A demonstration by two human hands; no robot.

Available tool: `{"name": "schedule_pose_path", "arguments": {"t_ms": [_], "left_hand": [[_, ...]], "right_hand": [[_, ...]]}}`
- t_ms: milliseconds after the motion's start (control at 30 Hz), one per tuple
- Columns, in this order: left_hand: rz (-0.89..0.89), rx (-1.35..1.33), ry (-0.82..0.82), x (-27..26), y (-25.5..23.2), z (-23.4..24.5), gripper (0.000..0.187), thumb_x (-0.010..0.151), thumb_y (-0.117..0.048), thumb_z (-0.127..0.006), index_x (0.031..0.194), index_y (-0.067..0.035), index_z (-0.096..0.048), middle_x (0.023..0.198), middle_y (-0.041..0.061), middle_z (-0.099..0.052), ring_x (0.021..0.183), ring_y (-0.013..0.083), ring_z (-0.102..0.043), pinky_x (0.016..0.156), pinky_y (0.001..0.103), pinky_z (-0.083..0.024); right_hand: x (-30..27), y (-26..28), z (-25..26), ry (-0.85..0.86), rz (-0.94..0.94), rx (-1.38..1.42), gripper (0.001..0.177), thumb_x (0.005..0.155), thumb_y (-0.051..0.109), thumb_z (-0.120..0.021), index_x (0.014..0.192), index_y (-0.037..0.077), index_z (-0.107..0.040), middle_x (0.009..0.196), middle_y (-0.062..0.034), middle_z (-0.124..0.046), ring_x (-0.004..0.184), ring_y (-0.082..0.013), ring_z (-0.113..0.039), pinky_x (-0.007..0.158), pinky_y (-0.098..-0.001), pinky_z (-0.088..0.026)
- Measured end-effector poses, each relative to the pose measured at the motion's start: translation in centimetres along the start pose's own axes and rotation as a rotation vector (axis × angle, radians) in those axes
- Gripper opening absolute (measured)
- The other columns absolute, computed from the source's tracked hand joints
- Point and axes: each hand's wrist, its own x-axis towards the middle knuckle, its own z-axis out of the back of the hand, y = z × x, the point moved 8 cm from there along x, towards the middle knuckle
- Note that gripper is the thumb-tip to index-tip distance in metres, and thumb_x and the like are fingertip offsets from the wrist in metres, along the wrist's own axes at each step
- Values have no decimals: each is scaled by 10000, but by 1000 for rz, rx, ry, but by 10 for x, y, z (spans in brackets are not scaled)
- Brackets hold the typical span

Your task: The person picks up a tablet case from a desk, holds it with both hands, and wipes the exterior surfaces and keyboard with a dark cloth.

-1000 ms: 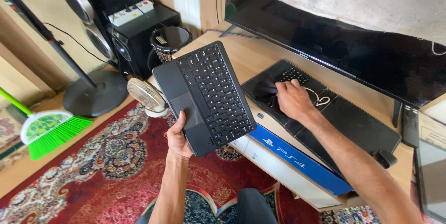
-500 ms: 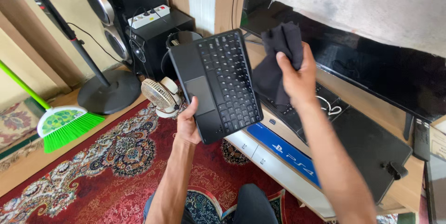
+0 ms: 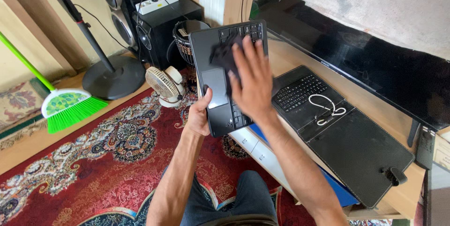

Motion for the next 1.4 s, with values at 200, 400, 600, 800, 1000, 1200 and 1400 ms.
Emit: {"name": "schedule_pose_path", "arguments": {"t_ms": [200, 400, 600, 800, 1000, 1200, 1400], "left_hand": [[-42, -93, -84, 0, 3, 29, 490, 1009, -365, -651, 1328, 5, -614, 1202, 181, -706, 999, 271, -749, 884, 406, -636], [106, -193, -53, -9, 9, 30, 624, 967, -475, -652, 1236, 88, -645, 1107, 263, -726, 921, 324, -762, 812, 431, -644], [1, -118, -46, -14, -2, 20, 511, 974, -403, -673, 1258, 19, -628, 1170, 204, -722, 982, 292, -762, 868, 446, -643], [-66, -58, -26, -11, -7, 27, 525, 1063, -415, -667, 1382, -3, -595, 1189, 165, -728, 997, 257, -734, 878, 412, -608], [18, 10, -88, -11, -3, 18, 742, 934, -543, -629, 1471, -51, -494, 1334, 162, -669, 1158, 245, -702, 973, 421, -606], [-12, -46, -73, -8, -2, 33, 748, 960, -589, -579, 1485, -65, -480, 1357, 188, -647, 1165, 274, -687, 963, 437, -592], [-128, -147, -157, -14, -13, 69, 617, 1066, -512, -538, 1465, -42, -533, 1354, 169, -653, 1158, 258, -701, 1015, 412, -602]], "right_hand": [[-65, 22, -17, 173, 2, 57, 692, 915, 145, -668, 1566, 75, -443, 1684, -178, -296, 1572, -445, -260, 1226, -657, -271], [-123, 37, -20, 249, 8, 86, 694, 873, 121, -669, 1536, 97, -467, 1673, -177, -292, 1560, -453, -238, 1214, -675, -237], [-109, 34, -23, 259, -19, 61, 737, 842, 89, -671, 1546, 109, -453, 1674, -183, -272, 1561, -466, -195, 1217, -698, -204], [-53, 36, -26, 243, -39, 62, 754, 875, 68, -669, 1583, 145, -420, 1706, -153, -237, 1583, -471, -163, 1226, -698, -213], [-2, 37, -32, 209, -23, 37, 745, 910, 66, -684, 1600, 169, -422, 1715, -117, -235, 1592, -445, -166, 1220, -686, -257], [-7, 47, -51, 253, -14, 35, 738, 904, 96, -701, 1586, 160, -426, 1706, -93, -242, 1580, -432, -189, 1200, -692, -270], [-67, 62, -51, 322, -47, 101, 709, 887, 78, -677, 1556, 122, -447, 1688, -104, -276, 1556, -456, -215, 1196, -693, -257]]}}
